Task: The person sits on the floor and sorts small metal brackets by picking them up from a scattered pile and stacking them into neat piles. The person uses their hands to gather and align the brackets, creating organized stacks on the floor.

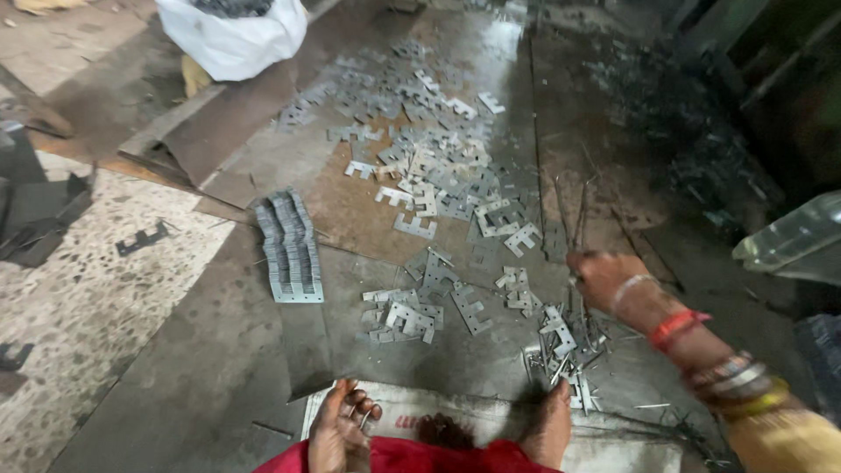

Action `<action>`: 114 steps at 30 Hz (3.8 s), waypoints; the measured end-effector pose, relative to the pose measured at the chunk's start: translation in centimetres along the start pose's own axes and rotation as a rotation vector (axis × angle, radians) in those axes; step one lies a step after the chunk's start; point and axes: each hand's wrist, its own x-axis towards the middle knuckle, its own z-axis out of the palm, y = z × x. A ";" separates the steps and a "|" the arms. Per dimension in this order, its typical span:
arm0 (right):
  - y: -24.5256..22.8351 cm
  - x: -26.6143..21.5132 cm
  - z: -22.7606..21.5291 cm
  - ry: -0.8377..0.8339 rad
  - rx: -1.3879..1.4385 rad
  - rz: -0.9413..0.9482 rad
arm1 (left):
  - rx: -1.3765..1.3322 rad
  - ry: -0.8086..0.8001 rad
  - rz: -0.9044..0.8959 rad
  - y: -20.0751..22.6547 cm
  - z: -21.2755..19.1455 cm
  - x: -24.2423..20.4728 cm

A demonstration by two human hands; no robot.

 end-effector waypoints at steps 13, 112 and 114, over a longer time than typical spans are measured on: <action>-13.2 13.3 22.9 -0.176 0.092 0.113 | 0.182 0.089 -0.148 -1.6 -3.6 10.7; -12.7 23.9 17.7 -0.146 0.036 -0.328 | 0.284 -0.102 -0.192 -0.4 4.7 10.5; -13.4 22.4 17.0 -0.079 0.106 -0.403 | 0.308 -0.105 -0.194 -0.1 4.4 10.7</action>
